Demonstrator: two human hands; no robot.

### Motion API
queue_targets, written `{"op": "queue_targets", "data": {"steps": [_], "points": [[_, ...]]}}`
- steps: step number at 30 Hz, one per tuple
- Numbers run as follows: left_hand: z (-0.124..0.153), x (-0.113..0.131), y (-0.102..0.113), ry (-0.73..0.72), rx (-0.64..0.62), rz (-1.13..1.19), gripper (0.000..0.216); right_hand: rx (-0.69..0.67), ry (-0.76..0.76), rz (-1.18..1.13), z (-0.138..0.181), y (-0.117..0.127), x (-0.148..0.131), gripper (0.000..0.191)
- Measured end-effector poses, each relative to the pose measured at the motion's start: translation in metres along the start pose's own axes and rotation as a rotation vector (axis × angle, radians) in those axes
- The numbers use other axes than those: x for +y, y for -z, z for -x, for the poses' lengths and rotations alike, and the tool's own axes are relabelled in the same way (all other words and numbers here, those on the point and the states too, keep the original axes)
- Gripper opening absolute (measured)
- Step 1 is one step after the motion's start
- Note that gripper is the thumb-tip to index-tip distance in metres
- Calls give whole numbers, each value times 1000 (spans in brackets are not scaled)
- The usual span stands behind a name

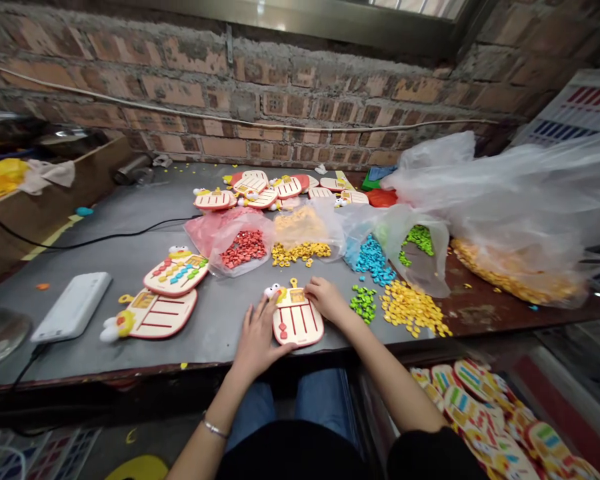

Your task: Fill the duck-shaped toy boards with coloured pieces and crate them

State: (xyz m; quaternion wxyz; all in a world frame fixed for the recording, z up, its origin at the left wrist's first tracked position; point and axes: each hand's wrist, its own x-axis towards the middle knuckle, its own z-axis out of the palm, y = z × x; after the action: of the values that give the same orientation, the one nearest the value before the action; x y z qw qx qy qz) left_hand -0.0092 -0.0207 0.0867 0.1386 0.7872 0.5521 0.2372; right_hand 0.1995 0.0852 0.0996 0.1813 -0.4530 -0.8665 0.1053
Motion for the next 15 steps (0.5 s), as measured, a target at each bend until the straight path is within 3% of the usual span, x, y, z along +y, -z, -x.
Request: {"op": "queue_targets", "data": {"steps": [8,12,15], "points": [[0,-5,-2,-10,-20,3,105,20,44,-332,29,8,-10,13],[0,-10,-6,-31,-44,16,104,18,-11,-420,17,-5,-32,29],[1,-13,-9,-18,-40,3,103,22,-8,-408,0,-20,-51,30]]}}
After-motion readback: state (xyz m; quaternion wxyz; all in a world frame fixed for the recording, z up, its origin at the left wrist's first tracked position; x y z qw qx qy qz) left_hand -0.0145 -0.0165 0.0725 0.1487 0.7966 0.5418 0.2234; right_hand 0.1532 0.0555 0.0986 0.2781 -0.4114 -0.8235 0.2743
